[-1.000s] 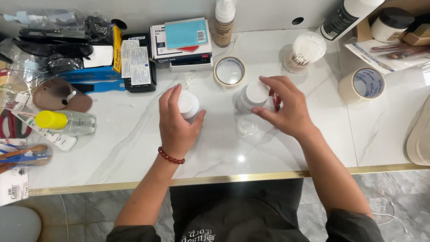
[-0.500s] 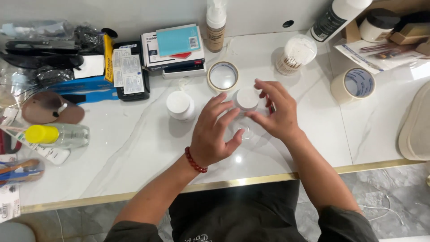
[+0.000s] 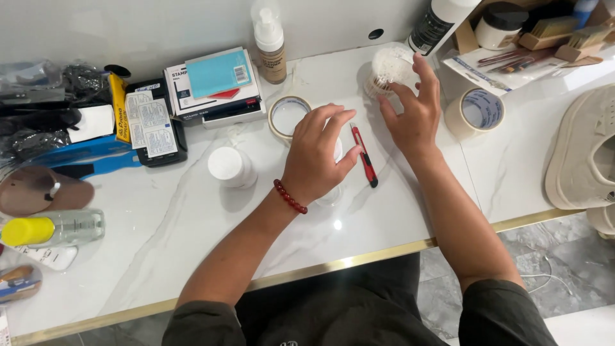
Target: The recorder uses a toothpick to transfer and mix a white paste substance from two containers into a small clear cup.
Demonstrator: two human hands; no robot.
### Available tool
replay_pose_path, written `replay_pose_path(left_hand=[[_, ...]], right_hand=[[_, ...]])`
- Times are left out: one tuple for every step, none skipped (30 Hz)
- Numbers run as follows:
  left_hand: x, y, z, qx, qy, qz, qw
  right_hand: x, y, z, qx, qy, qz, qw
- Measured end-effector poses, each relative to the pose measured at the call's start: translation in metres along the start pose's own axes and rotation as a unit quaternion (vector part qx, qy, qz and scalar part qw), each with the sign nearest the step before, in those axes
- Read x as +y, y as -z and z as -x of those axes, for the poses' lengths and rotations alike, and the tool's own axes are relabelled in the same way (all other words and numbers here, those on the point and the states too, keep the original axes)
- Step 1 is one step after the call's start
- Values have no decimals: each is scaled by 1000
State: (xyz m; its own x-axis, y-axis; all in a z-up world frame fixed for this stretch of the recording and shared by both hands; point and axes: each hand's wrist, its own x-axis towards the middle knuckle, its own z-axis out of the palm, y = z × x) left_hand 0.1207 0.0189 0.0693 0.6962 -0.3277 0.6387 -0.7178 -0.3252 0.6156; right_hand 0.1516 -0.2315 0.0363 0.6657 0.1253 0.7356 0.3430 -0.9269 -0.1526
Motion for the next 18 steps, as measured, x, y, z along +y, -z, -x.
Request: replay_pose_path(left_hand=[[-2,1,0,-2,-1,1,1000],[-4,2,2,-16,3,2,1000],[-5,3,4,-29,7,2,1000],[-6,4,3,-28,6,0,1000],[-7,4,3,-33,5,11,999],[-7,5,6,-37,8,24,999],[-7,7,5,-37,10,23,999],[-7,8,4,-46,10,22,999],[-7,9,3,-55,10,21,998],[-7,8,3,-54,10,21,998],[-8,8,4,-55,8,21,998],[-8,7,5,-57,7,21,998],[-8,7,4,-56,8,22,998],[-8,7,4,-66,15,23,997],[-8,8,4,-75,21,24,997],[-9,7,4,-74,23,24,997],[-10,7,5,-66,11,20,998],[-11,7,6,-56,0,15,998]], right_hand=[[2,-1,-3,0,-2,1,1000],[3,-2,-4,9,18,34,999],[4,-3,-6,17,39,67,997],[8,-6,-5,19,39,66,997],[12,-9,-4,23,37,61,997],[15,-12,-1,23,33,55,998],[14,-11,-3,22,34,53,998],[14,-9,-5,26,36,50,998],[13,-6,-6,30,38,47,998],[14,-6,-8,30,39,47,998],[14,-5,-9,38,43,46,997],[14,-4,-9,45,46,45,997],[15,-3,-10,44,47,45,997],[15,-3,-10,37,41,33,998],[16,-3,-10,30,36,21,999],[19,-4,-9,29,36,20,999],[22,-5,-7,27,43,15,999],[25,-7,-8,25,51,10,998]])
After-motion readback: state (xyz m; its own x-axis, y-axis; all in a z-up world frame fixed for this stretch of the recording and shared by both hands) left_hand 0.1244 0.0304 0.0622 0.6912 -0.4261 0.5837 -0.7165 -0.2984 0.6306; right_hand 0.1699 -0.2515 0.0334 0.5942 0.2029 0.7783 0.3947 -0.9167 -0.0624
